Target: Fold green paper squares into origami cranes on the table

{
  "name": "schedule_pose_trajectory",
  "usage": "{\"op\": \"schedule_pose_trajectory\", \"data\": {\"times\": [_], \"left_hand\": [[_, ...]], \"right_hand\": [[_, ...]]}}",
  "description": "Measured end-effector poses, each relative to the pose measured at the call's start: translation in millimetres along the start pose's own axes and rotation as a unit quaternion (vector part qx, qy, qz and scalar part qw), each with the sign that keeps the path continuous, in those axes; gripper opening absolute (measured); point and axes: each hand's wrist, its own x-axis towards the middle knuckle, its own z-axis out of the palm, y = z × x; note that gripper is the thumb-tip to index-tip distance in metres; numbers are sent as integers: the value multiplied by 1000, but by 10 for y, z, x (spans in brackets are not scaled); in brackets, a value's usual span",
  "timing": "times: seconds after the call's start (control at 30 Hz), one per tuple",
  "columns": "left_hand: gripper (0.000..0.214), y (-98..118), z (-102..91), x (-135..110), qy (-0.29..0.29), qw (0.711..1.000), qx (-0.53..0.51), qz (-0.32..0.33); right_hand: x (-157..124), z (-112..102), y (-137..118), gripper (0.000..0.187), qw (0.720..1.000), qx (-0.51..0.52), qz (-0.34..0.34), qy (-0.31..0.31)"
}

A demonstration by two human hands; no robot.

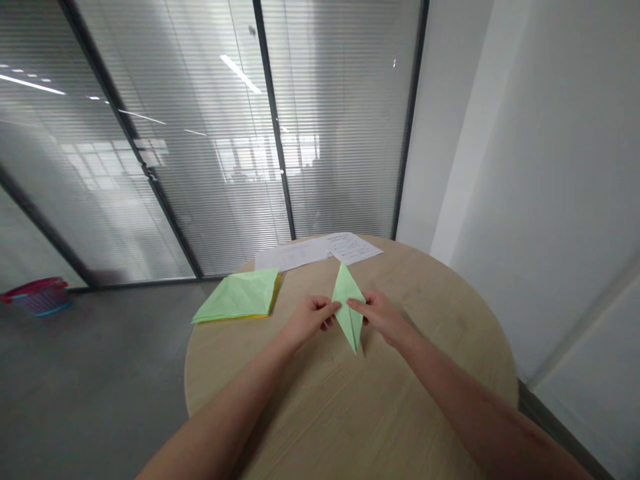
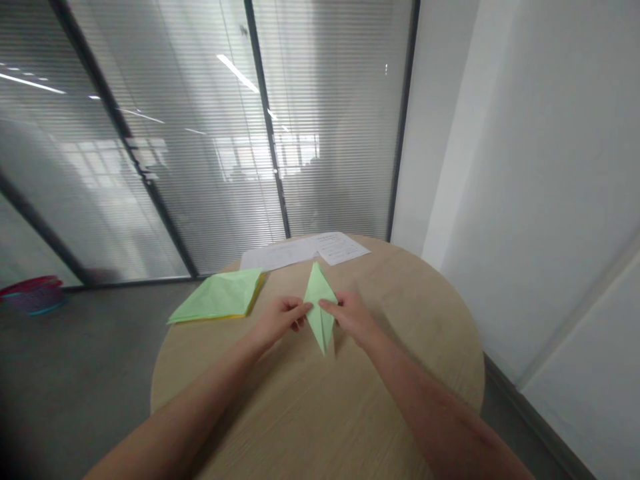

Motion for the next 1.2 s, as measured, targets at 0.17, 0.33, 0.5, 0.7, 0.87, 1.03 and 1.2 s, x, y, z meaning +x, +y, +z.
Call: {"op": "schedule_pose_trajectory", "data": {"times": [0.17,0.33,0.5,0.7,0.87,1.03,1.2], "left_hand": [[42,-21,3,18,56,998,-28,0],[38,-20,6,13,47,997,-67,10],[39,-6,31,-6,43,995,-91,3],[28,-17,37,7,79,991,-108,-20],[26,22,27,-4,89,990,-110,-17],[25,32,37,-8,101,989,-102,-17],[27,23,37,-11,98,990,-97,-9]], "right_hand": [[4,15,-6,42,996,93,16,-3],[-2,19,-24,43,991,132,22,-12],[-22,57,-13,33,996,86,6,-20],[-20,88,-31,33,996,75,-50,-3],[-28,33,-91,34,994,74,-66,44],[-39,4,-107,29,993,85,-70,29],[-48,34,-105,27,988,148,-44,5]]}}
